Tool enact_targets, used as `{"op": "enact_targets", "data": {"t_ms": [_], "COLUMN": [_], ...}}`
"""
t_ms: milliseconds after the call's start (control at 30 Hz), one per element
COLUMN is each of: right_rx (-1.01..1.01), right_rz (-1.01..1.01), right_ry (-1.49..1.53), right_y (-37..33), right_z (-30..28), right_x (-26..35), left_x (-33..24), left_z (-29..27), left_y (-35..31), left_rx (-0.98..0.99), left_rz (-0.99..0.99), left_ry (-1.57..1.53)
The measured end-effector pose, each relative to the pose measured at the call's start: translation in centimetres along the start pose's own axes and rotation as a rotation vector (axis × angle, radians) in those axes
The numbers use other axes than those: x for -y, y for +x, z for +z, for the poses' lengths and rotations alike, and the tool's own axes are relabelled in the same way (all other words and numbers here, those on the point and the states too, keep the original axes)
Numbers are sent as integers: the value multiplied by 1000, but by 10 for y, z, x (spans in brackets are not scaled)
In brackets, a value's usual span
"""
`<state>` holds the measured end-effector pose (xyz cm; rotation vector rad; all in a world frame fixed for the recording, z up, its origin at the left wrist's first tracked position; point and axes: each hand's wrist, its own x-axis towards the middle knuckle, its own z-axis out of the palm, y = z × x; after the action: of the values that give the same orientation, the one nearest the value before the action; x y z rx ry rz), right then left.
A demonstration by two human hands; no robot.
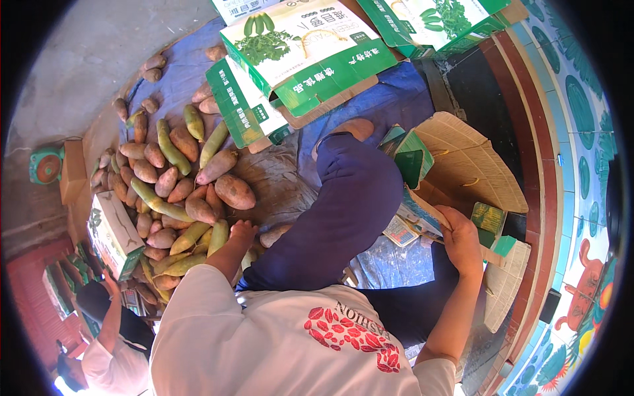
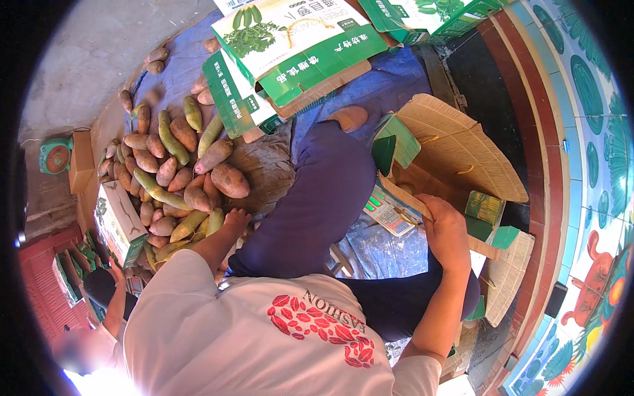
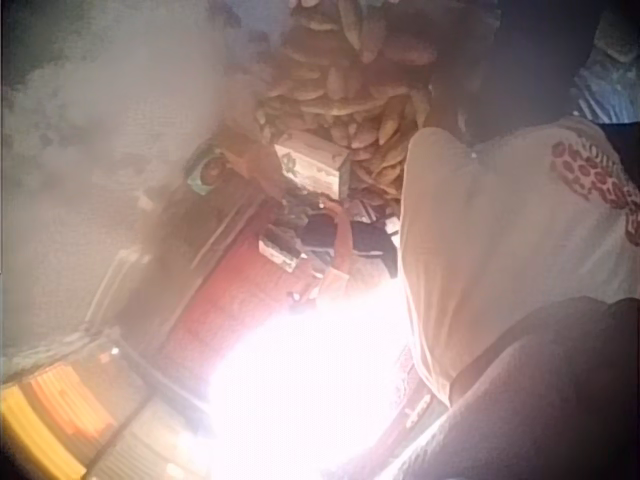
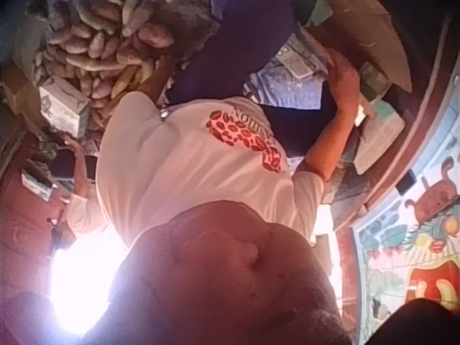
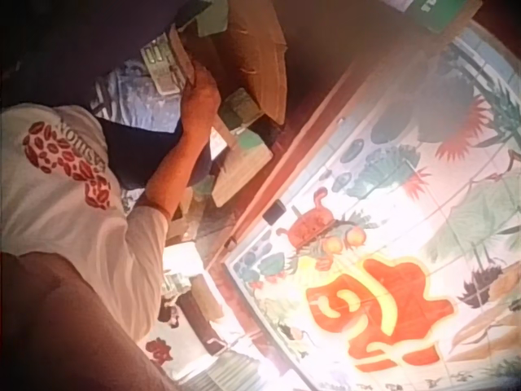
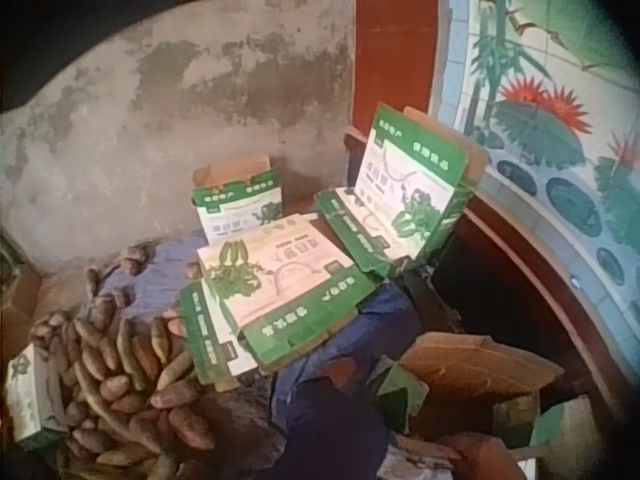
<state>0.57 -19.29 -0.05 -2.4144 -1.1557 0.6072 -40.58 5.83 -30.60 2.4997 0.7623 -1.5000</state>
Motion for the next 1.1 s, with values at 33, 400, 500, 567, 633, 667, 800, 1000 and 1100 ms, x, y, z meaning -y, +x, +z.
{"op": "enact_targets", "data": {"t_ms": [33,400,500,567,633,667,800,1000,1100], "right_rx": [-6,-24,-46,-39,-40,-29,-69,-85,-89], "right_rz": [-5,-35,-68,-107,-103,-99,-121,-145,-146], "right_ry": [-15,-40,-71,-95,-109,-124,-134,-150,-166], "right_y": [0,-3,-5,-6,-7,-7,-10,-11,-12], "right_z": [0,1,2,3,4,5,7,11,10], "right_x": [0,-3,-4,-6,-7,-8,-13,-17,-17], "left_x": [1,27,18,11,6,3,-27,-91,-135], "left_z": [-6,-112,-165,-205,-242,-261,-334,-397,-407], "left_y": [-3,-11,-27,-48,-68,-81,-142,-186,-185], "left_rx": [3,-415,-585,-697,-998,-1008,-1238,-1165,-1006], "left_rz": [54,107,101,79,135,138,431,877,1011], "left_ry": [2,-691,-869,-951,-1043,-1033,-1365,-1507,-1354]}}
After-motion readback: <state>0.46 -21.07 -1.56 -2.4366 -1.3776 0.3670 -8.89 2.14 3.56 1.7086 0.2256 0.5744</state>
